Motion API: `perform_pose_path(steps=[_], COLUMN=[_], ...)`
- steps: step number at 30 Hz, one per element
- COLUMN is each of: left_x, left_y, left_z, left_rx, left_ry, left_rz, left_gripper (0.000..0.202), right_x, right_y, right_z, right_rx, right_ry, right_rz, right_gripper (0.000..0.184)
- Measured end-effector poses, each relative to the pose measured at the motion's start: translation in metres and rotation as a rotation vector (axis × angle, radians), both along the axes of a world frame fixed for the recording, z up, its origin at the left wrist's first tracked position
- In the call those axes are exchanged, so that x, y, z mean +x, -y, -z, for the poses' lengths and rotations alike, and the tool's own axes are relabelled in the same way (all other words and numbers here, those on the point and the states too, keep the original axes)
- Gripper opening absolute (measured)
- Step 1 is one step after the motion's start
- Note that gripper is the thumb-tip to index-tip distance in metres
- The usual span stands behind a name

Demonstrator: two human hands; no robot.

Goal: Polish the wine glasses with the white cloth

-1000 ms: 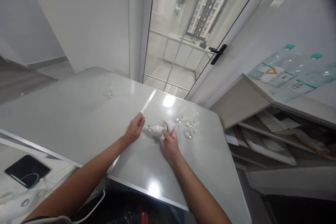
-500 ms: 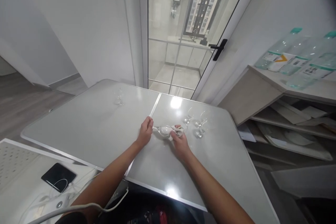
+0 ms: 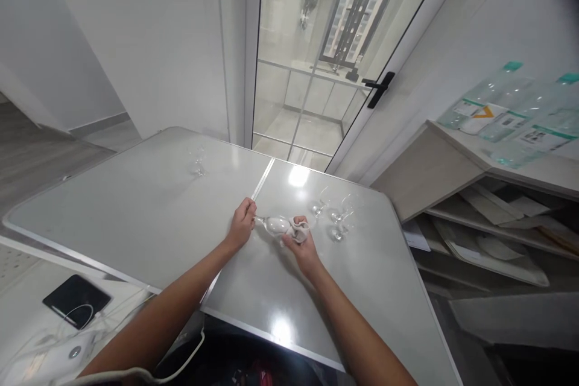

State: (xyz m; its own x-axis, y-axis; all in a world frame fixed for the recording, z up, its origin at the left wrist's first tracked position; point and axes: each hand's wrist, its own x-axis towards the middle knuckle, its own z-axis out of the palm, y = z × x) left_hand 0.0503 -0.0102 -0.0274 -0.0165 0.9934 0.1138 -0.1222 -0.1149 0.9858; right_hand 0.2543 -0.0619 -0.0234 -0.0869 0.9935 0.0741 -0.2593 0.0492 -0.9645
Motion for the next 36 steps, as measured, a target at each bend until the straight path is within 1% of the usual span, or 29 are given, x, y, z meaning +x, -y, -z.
perform_pose_path(steps=[2, 3, 4, 5, 7, 8, 9, 10, 11, 12, 14, 16, 17, 18, 20, 21, 22, 23, 24, 25, 29, 30, 31, 32, 33, 34, 36], left_x=[0.001, 0.001, 0.001, 0.000, -0.002, -0.002, -0.002, -0.001, 0.001, 0.002, 0.004, 0.004, 0.003, 0.002, 0.000, 0.000, 0.000, 0.001, 0.002, 0.003, 0.009, 0.009, 0.010, 0.010, 0.010, 0.010, 0.009], left_y=[-0.004, -0.005, -0.005, -0.004, 0.000, 0.002, 0.004, 0.006, 0.006, 0.006, 0.003, 0.001, 0.001, 0.002, 0.005, 0.006, 0.008, 0.009, 0.009, 0.009, 0.004, 0.002, 0.001, 0.000, 0.000, 0.001, 0.004], left_z=[0.001, 0.001, 0.001, 0.000, -0.002, -0.003, -0.003, -0.004, -0.003, -0.003, -0.003, -0.003, -0.004, -0.005, -0.007, -0.007, -0.007, -0.007, -0.006, -0.005, -0.002, -0.001, -0.001, -0.001, -0.001, -0.002, -0.006], left_rx=[-0.093, -0.108, -0.096, -0.059, 0.052, 0.099, 0.122, 0.114, 0.082, 0.038, -0.039, -0.049, -0.020, 0.030, 0.160, 0.213, 0.240, 0.235, 0.201, 0.148, -0.056, -0.091, -0.121, -0.140, -0.145, -0.132, -0.040], left_ry=[0.032, 0.025, 0.002, -0.029, -0.101, -0.128, -0.137, -0.119, -0.081, -0.032, 0.052, 0.053, 0.016, -0.038, -0.161, -0.205, -0.224, -0.216, -0.184, -0.134, 0.066, 0.098, 0.121, 0.133, 0.132, 0.113, 0.013], left_rz=[0.022, 0.036, 0.045, 0.049, 0.054, 0.053, 0.046, 0.033, 0.021, 0.012, 0.010, 0.023, 0.023, 0.018, 0.011, 0.003, -0.007, -0.019, -0.029, -0.038, -0.036, -0.021, 0.001, 0.032, 0.062, 0.086, 0.097], left_gripper=[0.035, 0.036, 0.035, 0.034, 0.031, 0.030, 0.031, 0.031, 0.032, 0.033, 0.035, 0.035, 0.035, 0.034, 0.031, 0.031, 0.030, 0.030, 0.031, 0.032, 0.039, 0.040, 0.041, 0.041, 0.040, 0.039, 0.035], right_x=[0.004, 0.004, 0.004, 0.002, 0.000, -0.001, -0.001, 0.000, 0.002, 0.005, 0.010, 0.012, 0.011, 0.009, 0.005, 0.003, 0.002, 0.002, 0.004, 0.006, 0.019, 0.022, 0.023, 0.022, 0.021, 0.018, 0.011], right_y=[0.003, 0.004, 0.003, 0.002, -0.001, -0.003, -0.005, -0.005, -0.005, -0.004, -0.001, 0.001, 0.002, 0.001, -0.001, -0.003, -0.005, -0.006, -0.006, -0.006, -0.004, -0.004, -0.004, -0.004, -0.004, -0.005, -0.006], right_z=[0.000, 0.001, 0.001, 0.002, 0.002, 0.001, 0.000, -0.001, -0.001, -0.002, -0.001, 0.001, 0.002, 0.003, 0.003, 0.002, 0.002, 0.000, -0.001, -0.001, 0.000, 0.001, 0.003, 0.004, 0.005, 0.005, 0.003], right_rx=[0.131, 0.184, 0.205, 0.188, 0.080, 0.024, -0.014, -0.028, -0.013, 0.029, 0.153, 0.214, 0.196, 0.144, -0.021, -0.100, -0.155, -0.172, -0.147, -0.083, 0.338, 0.423, 0.476, 0.482, 0.437, 0.350, 0.106], right_ry=[0.232, 0.333, 0.385, 0.365, 0.195, 0.091, 0.009, -0.027, -0.008, 0.057, 0.248, 0.379, 0.367, 0.300, 0.063, -0.057, -0.142, -0.169, -0.133, -0.041, 0.494, 0.578, 0.622, 0.625, 0.582, 0.489, 0.203], right_rz=[-0.084, -0.100, -0.079, -0.022, 0.095, 0.120, 0.115, 0.086, 0.047, 0.007, -0.071, -0.115, -0.098, -0.060, 0.040, 0.068, 0.075, 0.069, 0.056, 0.040, -0.026, -0.026, -0.008, 0.024, 0.065, 0.116, 0.181], right_gripper=[0.043, 0.040, 0.036, 0.035, 0.035, 0.037, 0.039, 0.041, 0.041, 0.041, 0.039, 0.035, 0.033, 0.033, 0.036, 0.040, 0.043, 0.045, 0.044, 0.041, 0.022, 0.019, 0.017, 0.016, 0.016, 0.018, 0.027])
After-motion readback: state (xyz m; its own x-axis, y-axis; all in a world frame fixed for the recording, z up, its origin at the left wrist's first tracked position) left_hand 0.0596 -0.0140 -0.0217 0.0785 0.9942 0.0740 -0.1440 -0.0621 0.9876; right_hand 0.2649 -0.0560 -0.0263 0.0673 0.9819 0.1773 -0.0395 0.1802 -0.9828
